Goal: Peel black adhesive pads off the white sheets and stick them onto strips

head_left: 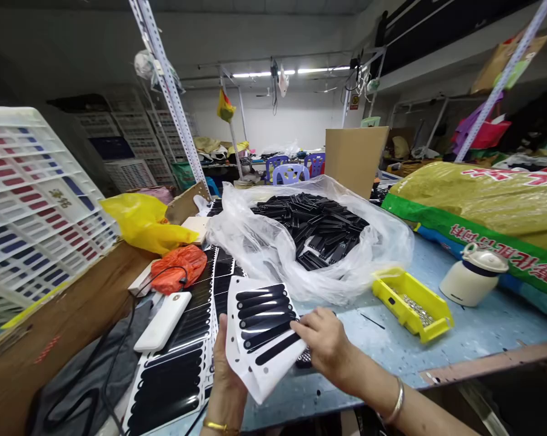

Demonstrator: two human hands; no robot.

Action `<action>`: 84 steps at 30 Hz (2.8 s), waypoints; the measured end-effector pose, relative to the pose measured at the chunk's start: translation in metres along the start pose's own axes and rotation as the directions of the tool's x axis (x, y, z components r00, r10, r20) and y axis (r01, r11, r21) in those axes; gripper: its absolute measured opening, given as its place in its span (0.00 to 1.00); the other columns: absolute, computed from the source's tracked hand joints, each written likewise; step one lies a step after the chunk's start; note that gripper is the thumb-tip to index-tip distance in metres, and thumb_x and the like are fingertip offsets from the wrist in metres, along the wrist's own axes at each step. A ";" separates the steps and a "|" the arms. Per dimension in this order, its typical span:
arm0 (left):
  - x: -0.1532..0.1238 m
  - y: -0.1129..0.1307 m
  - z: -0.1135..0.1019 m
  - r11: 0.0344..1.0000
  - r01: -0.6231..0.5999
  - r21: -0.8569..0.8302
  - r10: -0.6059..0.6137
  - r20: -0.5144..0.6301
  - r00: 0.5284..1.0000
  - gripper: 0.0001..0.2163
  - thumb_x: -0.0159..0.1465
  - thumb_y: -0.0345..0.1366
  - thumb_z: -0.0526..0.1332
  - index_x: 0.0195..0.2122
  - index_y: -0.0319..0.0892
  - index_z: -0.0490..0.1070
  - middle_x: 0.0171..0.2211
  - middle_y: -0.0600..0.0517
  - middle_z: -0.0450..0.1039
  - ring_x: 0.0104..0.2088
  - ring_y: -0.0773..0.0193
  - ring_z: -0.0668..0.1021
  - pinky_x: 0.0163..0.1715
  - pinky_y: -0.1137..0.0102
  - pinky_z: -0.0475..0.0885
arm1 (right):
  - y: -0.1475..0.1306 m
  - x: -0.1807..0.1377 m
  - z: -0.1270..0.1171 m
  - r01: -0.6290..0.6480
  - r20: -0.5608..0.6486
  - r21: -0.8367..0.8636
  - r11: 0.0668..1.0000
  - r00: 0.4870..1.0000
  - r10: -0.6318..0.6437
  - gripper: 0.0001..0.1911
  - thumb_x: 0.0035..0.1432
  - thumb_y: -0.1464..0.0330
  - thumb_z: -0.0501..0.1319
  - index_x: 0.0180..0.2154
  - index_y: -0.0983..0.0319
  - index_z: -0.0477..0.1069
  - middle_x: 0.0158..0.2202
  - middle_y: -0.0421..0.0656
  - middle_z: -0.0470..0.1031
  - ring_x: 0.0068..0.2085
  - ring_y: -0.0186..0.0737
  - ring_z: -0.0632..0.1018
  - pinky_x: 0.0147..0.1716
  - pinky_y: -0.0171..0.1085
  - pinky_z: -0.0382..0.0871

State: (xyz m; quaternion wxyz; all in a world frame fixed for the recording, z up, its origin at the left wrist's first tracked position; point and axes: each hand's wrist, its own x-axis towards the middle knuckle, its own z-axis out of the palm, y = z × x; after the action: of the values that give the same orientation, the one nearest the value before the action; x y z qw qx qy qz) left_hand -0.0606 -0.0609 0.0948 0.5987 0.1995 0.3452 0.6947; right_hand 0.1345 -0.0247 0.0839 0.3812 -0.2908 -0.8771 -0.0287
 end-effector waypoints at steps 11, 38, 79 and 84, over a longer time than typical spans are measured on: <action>0.021 0.020 -0.023 0.965 -0.218 0.149 0.261 -0.423 0.868 0.27 0.59 0.29 0.64 0.59 0.56 0.64 0.53 0.53 0.75 0.53 0.54 0.76 0.52 0.56 0.73 | 0.041 0.046 0.040 -0.509 0.053 0.531 0.677 0.818 0.573 0.21 0.63 0.59 0.54 0.48 0.65 0.75 0.39 0.54 0.79 0.38 0.50 0.80 0.35 0.45 0.76; 0.011 -0.008 -0.016 0.989 0.088 0.115 -0.065 -0.193 0.979 0.18 0.44 0.43 0.74 0.29 0.35 0.75 0.21 0.48 0.77 0.19 0.67 0.77 0.19 0.77 0.66 | 0.003 0.084 0.077 -0.453 0.590 0.806 -0.380 0.569 0.573 0.21 0.35 0.61 0.77 0.31 0.65 0.77 0.29 0.47 0.81 0.32 0.47 0.81 0.37 0.45 0.76; 0.034 -0.038 -0.049 0.972 0.058 0.229 0.038 -0.394 0.918 0.16 0.37 0.39 0.70 0.11 0.40 0.62 0.07 0.59 0.59 0.09 0.77 0.58 0.11 0.78 0.52 | 0.018 0.064 0.095 -0.790 0.571 0.613 0.014 0.455 0.684 0.09 0.42 0.65 0.63 0.17 0.63 0.68 0.11 0.36 0.68 0.11 0.30 0.67 0.10 0.27 0.57; 0.038 -0.035 -0.054 0.972 0.074 0.222 0.039 -0.465 0.884 0.16 0.37 0.39 0.70 0.13 0.41 0.61 0.09 0.58 0.62 0.09 0.77 0.59 0.10 0.79 0.53 | 0.072 0.054 0.032 -0.567 0.326 0.822 -0.055 0.389 0.862 0.17 0.36 0.61 0.72 0.25 0.65 0.73 0.20 0.44 0.77 0.19 0.36 0.77 0.16 0.30 0.69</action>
State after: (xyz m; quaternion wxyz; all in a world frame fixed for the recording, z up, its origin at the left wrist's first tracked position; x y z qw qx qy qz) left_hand -0.0813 -0.0357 0.0273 0.4768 0.0926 0.5599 0.6713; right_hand 0.1231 0.0704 0.0861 0.5457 -0.4694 -0.3909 0.5736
